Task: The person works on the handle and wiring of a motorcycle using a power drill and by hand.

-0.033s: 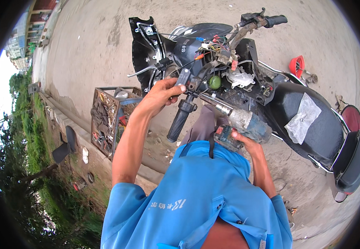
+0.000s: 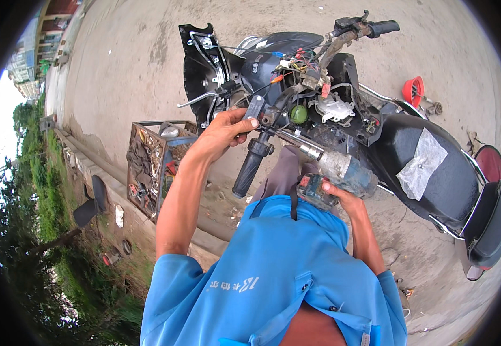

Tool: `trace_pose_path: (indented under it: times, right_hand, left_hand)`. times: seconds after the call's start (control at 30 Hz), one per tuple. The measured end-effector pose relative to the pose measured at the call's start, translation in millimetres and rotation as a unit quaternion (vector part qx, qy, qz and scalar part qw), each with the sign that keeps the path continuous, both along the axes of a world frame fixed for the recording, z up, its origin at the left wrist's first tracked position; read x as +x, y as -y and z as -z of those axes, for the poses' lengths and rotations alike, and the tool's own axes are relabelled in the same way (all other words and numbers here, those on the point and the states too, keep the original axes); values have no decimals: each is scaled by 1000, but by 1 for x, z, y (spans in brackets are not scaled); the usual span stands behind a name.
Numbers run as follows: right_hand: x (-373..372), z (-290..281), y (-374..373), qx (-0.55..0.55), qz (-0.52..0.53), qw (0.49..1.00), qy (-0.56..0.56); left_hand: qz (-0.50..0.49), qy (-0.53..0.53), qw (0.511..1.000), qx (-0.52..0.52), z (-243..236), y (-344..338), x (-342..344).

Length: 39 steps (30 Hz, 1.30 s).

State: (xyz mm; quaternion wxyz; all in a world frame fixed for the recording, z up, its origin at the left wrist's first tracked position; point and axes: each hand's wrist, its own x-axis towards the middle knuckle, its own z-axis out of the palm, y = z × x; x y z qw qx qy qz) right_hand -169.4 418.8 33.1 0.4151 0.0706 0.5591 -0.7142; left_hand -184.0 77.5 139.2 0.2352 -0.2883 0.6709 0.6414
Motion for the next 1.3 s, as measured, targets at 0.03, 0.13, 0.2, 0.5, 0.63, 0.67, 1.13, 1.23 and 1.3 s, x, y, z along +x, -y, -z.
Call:
trace_pose_path:
  times: [0.03, 0.13, 0.2, 0.5, 0.63, 0.67, 1.13, 1.23, 1.3]
  right_hand:
    - [-1, 0, 0, -15, 4, 1000, 10]
    - [0, 16, 1, -32, -4, 999, 6]
    - [-2, 14, 7, -41, -15, 999, 15]
    - [-22, 20, 6, 57, -118, 930, -342]
    - [-29, 19, 0, 71, -143, 932, -326]
    - [-28, 22, 0, 69, -144, 932, -326]
    - [-26, 6, 15, -86, -69, 991, -76]
    - [-28, 7, 10, -113, -46, 991, -59]
    - [-30, 5, 7, -142, -35, 987, -59]
  left_hand:
    - [2, -1, 1000, 0, 0, 0, -1]
    - [10, -2, 1000, -1, 1, 1, -3]
    - [16, -2, 1000, -6, 0, 2, -2]
    - [23, 8, 999, -29, -2, 3, -2]
    - [30, 13, 999, -20, 2, 2, -7]
    - [24, 11, 999, -18, 2, 2, -5]
    - [21, 2, 999, -32, -1, -3, -3]
    - [13, 13, 999, -35, -2, -5, -3]
    - [-14, 19, 1000, -11, -2, -5, -4]
